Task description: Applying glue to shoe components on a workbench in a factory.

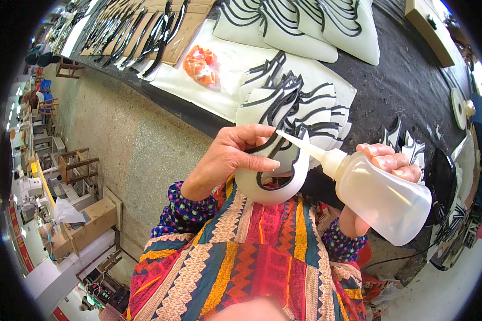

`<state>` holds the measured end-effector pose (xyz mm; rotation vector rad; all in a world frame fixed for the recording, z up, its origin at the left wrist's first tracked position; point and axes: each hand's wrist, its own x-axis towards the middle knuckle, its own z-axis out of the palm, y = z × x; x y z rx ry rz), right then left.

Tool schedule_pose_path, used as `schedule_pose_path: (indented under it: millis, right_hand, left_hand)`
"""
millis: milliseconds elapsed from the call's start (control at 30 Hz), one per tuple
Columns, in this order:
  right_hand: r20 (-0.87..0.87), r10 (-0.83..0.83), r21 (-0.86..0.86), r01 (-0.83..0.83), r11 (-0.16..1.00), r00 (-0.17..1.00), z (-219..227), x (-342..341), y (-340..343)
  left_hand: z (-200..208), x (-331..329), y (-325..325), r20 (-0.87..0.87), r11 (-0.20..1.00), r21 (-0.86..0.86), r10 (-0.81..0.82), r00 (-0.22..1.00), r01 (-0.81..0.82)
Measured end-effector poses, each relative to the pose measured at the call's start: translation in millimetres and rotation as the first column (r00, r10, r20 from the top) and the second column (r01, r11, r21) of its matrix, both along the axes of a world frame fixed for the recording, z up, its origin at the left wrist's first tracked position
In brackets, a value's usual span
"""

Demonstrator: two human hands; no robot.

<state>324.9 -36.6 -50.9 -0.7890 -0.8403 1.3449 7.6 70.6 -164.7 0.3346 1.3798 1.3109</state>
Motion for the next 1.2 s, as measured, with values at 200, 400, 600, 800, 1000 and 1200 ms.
schedule_pose_path:
  millis: [200, 400, 600, 800, 1000, 1200]
  right_hand:
    - [-0.038, 0.008, 0.039, -0.006, 0.999, 0.999, 3.8, -2.7, -1.1]
    - [-0.048, 0.011, -0.021, -0.012, 1.0, 0.999, 1.9, -13.0, 0.2]
    - [-0.058, -0.094, 0.037, 0.096, 0.995, 0.994, 3.6, -20.0, 11.2]
    - [-0.151, -0.073, 0.167, 0.099, 0.981, 0.986, 9.8, -17.8, 41.7]
    - [-0.134, -0.082, 0.188, 0.106, 0.976, 0.988, 8.8, -24.9, 49.1]
    - [-0.091, -0.055, 0.185, 0.071, 0.98, 0.994, 9.9, -32.7, 54.1]
  left_hand:
    - [-18.6, -3.4, -7.6, -0.584, 0.993, -0.019, -0.106, 0.805, 0.117]
    - [-3.6, 6.9, -4.6, -0.741, 0.996, -0.011, -0.068, 0.668, 0.09]
    - [4.7, 2.4, 25.6, -0.869, 0.984, 0.104, 0.018, 0.494, 0.146]
    - [82.1, -42.8, 12.0, -0.775, 0.868, 0.044, -0.283, 0.565, 0.494]
    - [97.9, -48.8, -91.4, -0.883, 0.874, -0.138, -0.321, 0.341, 0.466]
    - [86.2, -21.7, -140.0, -0.828, 0.972, -0.16, -0.227, 0.512, 0.172]
